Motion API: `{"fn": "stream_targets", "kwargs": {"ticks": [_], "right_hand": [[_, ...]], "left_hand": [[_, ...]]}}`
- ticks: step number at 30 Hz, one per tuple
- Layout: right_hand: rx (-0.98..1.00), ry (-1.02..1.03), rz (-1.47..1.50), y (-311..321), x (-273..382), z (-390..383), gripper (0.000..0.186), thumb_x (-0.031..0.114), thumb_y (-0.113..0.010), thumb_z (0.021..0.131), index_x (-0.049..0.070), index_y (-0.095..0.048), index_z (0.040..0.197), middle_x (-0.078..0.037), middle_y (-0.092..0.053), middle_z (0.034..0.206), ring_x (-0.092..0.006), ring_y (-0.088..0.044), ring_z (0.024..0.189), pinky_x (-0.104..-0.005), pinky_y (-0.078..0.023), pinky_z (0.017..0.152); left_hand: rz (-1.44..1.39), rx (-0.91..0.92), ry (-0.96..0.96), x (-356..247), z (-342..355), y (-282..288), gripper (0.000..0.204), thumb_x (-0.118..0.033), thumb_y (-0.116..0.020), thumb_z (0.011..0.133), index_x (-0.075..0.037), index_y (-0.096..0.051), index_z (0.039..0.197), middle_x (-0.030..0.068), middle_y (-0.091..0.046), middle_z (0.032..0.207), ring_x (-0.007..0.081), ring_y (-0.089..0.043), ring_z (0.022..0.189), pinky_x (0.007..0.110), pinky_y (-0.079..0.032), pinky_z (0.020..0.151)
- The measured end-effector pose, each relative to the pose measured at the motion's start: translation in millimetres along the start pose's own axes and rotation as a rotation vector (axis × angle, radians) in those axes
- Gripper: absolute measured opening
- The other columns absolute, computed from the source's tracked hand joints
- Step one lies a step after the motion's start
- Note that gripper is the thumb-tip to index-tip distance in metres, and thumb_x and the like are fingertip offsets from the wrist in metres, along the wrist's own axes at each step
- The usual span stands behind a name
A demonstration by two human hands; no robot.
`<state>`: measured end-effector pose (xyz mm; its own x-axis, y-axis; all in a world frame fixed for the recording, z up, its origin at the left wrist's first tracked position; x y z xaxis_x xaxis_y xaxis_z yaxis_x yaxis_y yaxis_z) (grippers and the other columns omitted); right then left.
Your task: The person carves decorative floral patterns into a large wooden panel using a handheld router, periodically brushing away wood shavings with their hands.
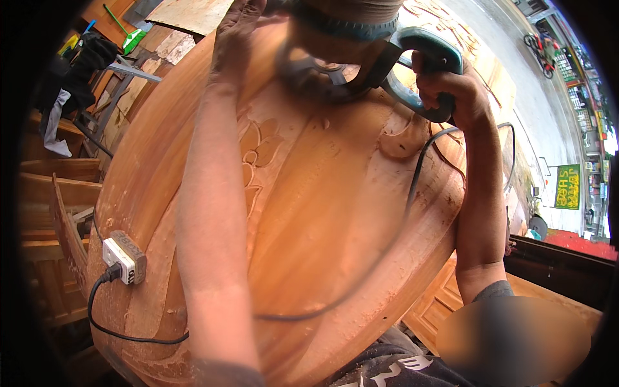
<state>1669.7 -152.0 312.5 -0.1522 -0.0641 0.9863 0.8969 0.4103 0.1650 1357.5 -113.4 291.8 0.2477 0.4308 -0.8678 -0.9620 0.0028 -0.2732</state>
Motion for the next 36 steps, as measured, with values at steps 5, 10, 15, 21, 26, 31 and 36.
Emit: {"fn": "stream_targets", "kwargs": {"ticks": [5, 10, 15, 21, 26, 31, 36], "right_hand": [[0.005, -0.002, 0.004, -0.2, -4.5, 6.5, 0.02, 0.015, -0.074, 0.08, 0.002, -0.069, 0.094, -0.002, -0.055, 0.063, -0.0113, -0.052, 0.054, -0.0283, -0.04, 0.054], [0.008, -0.018, 0.007, 4.2, -13.2, 15.2, 0.019, 0.017, -0.075, 0.081, 0.002, -0.069, 0.089, -0.003, -0.055, 0.063, -0.0117, -0.052, 0.054, -0.0283, -0.04, 0.054], [-0.012, -0.035, 0.017, -2.8, -8.9, 17.4, 0.019, 0.019, -0.075, 0.081, 0.002, -0.069, 0.086, -0.003, -0.056, 0.064, -0.0119, -0.053, 0.055, -0.0292, -0.04, 0.055], [-0.018, -0.041, -0.032, -0.4, -6.3, 18.9, 0.019, 0.019, -0.075, 0.079, 0.004, -0.07, 0.089, -0.001, -0.057, 0.064, -0.0104, -0.053, 0.054, -0.0282, -0.041, 0.056], [0.002, -0.018, -0.02, -5.9, 1.4, 20.1, 0.02, 0.019, -0.075, 0.078, 0.004, -0.07, 0.09, -0.001, -0.057, 0.064, -0.0103, -0.053, 0.054, -0.0276, -0.042, 0.056], [-0.026, -0.031, 0.001, -6.7, 0.0, 21.8, 0.02, 0.018, -0.075, 0.078, 0.003, -0.07, 0.091, -0.002, -0.058, 0.064, -0.0102, -0.053, 0.054, -0.0276, -0.041, 0.056], [-0.01, -0.036, 0.003, -1.5, -2.0, 23.9, 0.021, 0.018, -0.076, 0.078, 0.002, -0.07, 0.091, -0.002, -0.058, 0.063, -0.01, -0.053, 0.055, -0.0271, -0.04, 0.056]], "left_hand": [[0.015, -0.001, -0.009, -0.2, -1.0, 2.7, 0.041, -0.044, -0.056, 0.109, -0.01, -0.066, 0.131, 0.0016, -0.07, 0.122, 0.0136, -0.063, 0.116, 0.035, -0.048, 0.104], [0.03, -0.005, -0.009, 4.6, 3.5, 0.6, 0.044, -0.046, -0.054, 0.11, -0.01, -0.065, 0.133, 0.0019, -0.069, 0.124, 0.0137, -0.063, 0.117, 0.035, -0.048, 0.104], [0.05, -0.021, 0.003, 9.5, 4.8, 2.2, 0.047, -0.048, -0.053, 0.11, -0.01, -0.063, 0.135, 0.0021, -0.068, 0.125, 0.0139, -0.062, 0.118, 0.035, -0.048, 0.103], [0.073, -0.042, 0.009, 11.3, 4.8, 2.4, 0.05, -0.051, -0.052, 0.11, -0.01, -0.062, 0.137, 0.0024, -0.067, 0.127, 0.0141, -0.062, 0.119, 0.035, -0.048, 0.103], [0.084, -0.046, 0.011, 11.6, 6.6, -1.2, 0.053, -0.053, -0.051, 0.11, -0.01, -0.061, 0.139, 0.0026, -0.066, 0.128, 0.0142, -0.061, 0.12, 0.036, -0.048, 0.103], [0.092, -0.057, 0.01, 12.9, 6.9, -3.4, 0.056, -0.055, -0.05, 0.11, -0.01, -0.059, 0.141, 0.0028, -0.066, 0.13, 0.0144, -0.061, 0.121, 0.036, -0.049, 0.102], [0.096, 0.022, -0.069, 13.9, 16.9, -2.0, 0.059, -0.056, -0.049, 0.11, -0.01, -0.057, 0.144, 0.0031, -0.064, 0.133, 0.0148, -0.06, 0.123, 0.036, -0.048, 0.103]]}}
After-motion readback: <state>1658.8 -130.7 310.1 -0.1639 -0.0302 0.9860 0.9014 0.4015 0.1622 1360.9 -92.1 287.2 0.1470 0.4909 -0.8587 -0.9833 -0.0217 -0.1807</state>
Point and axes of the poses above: each hand's wrist, its own z-axis towards the middle knuckle, its own y-axis out of the back of the hand, x = y × z, the point moved 9 cm from there along z, towards the middle knuckle
